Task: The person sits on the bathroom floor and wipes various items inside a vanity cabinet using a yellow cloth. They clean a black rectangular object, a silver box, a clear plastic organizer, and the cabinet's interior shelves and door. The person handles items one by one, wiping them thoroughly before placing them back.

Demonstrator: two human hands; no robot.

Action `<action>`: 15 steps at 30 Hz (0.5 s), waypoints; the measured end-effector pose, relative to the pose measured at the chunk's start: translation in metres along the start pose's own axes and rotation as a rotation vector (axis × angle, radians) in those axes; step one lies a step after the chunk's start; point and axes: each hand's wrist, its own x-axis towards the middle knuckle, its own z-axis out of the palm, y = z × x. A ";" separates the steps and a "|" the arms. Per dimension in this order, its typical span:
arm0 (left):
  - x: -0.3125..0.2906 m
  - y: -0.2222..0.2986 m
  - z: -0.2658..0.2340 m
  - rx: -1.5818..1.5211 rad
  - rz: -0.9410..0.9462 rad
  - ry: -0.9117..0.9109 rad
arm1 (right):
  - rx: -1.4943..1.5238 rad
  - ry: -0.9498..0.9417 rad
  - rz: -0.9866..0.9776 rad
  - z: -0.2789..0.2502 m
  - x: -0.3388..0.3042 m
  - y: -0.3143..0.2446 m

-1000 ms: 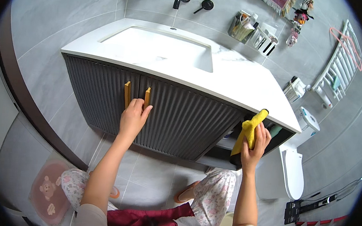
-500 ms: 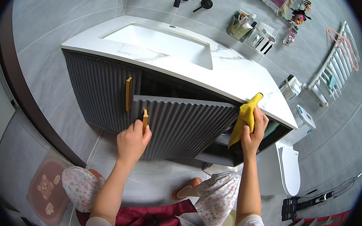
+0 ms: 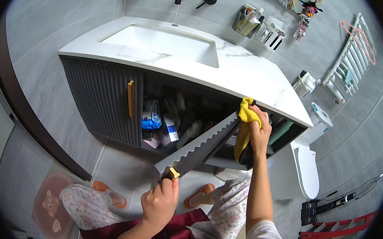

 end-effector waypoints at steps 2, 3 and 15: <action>-0.007 0.005 -0.006 -0.060 0.051 -0.044 | 0.014 -0.020 -0.018 0.001 0.004 -0.004; -0.010 0.008 -0.009 -0.095 0.078 -0.066 | 0.026 -0.033 -0.053 0.001 0.003 -0.004; 0.013 -0.037 0.031 -1.330 -0.351 0.081 | 0.049 -0.488 -0.301 0.059 -0.090 -0.118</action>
